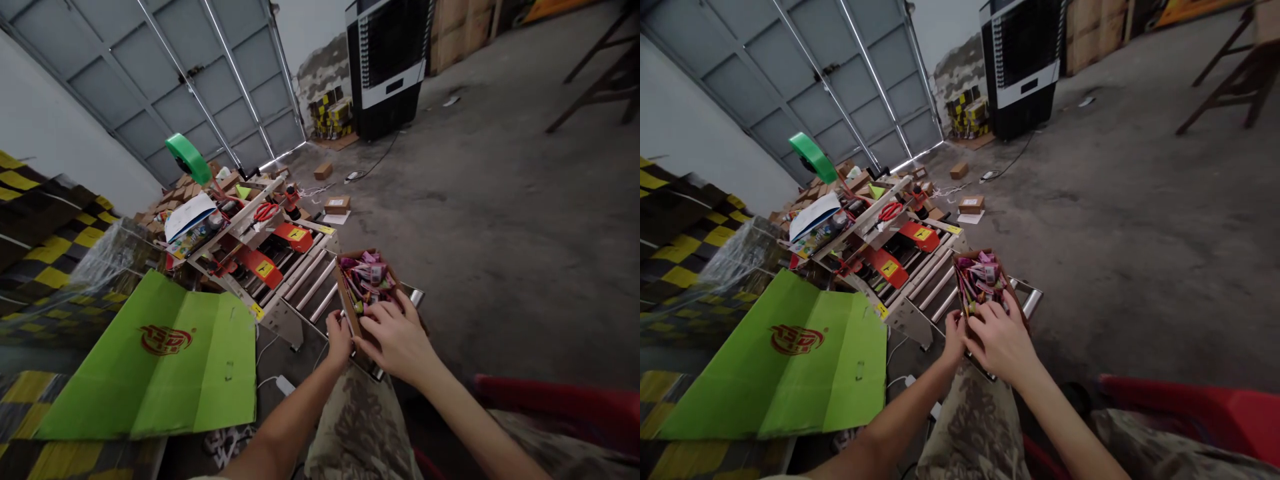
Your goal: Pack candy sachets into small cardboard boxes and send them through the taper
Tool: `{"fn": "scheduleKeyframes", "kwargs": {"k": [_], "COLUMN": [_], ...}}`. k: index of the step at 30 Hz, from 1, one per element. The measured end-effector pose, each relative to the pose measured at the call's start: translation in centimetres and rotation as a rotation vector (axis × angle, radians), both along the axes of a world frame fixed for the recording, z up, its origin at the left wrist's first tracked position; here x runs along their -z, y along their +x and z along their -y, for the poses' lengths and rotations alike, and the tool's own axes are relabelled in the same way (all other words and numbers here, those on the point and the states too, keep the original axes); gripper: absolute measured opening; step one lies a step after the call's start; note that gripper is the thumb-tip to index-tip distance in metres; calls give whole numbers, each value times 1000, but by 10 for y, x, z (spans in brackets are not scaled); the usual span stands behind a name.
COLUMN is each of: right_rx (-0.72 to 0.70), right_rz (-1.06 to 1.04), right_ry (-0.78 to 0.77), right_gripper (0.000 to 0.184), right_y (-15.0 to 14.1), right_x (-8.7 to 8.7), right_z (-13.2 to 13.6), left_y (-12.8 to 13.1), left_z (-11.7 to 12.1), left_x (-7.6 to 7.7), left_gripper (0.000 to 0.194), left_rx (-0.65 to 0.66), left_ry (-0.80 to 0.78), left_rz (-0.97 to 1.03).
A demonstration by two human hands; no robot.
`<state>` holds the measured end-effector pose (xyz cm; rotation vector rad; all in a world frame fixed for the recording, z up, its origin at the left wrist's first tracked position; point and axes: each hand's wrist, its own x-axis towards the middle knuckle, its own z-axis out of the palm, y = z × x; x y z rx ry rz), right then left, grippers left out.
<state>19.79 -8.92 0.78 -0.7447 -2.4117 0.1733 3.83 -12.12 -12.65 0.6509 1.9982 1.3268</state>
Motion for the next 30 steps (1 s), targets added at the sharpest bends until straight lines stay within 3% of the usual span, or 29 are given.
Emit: {"fn": "scheduleKeyframes", "kwargs": {"k": [3,6,9,11,13,16,19,23,27,30], "right_rx": [172,187,125,62,-40,-201,-264,-221,-152,-79], "right_rz": [-3,-6,30,81,135,163,170,139,23,-211], "right_ry": [-43,-94,-181,-267,-345,-419,-483,-463,-469,-555], "right_gripper": [27,53,74,73,72,78,76,63,52,49], "right_y": [-6,-13,-20,-19,-13,2,10,-4,-23,-25], "right_x": [-1,14,40,58,71,77,69,52,45,43], "right_z": [17,15,-4,-19,-32,-44,-45,-32,-17,-11], "left_y": [-20,-43,-59,-63,-62,-56,-51,-50,-49,-47], "left_z": [-22,-64,-107,-126,-134,-131,-123,-119,-121,-125], "left_x": [-35,-88,-132,-148,-154,-158,-165,-175,-171,-164], "left_gripper": [34,39,39,33,30,30,40,42,41,32], "left_rx": [10,124,443,715,894,967,1110,1338,1311,1281], "left_ry": [135,370,452,378,309,267,150,28,-31,-67], "left_rz": [-169,-403,-630,-671,-686,-783,-946,-1173,-1272,-1265]}}
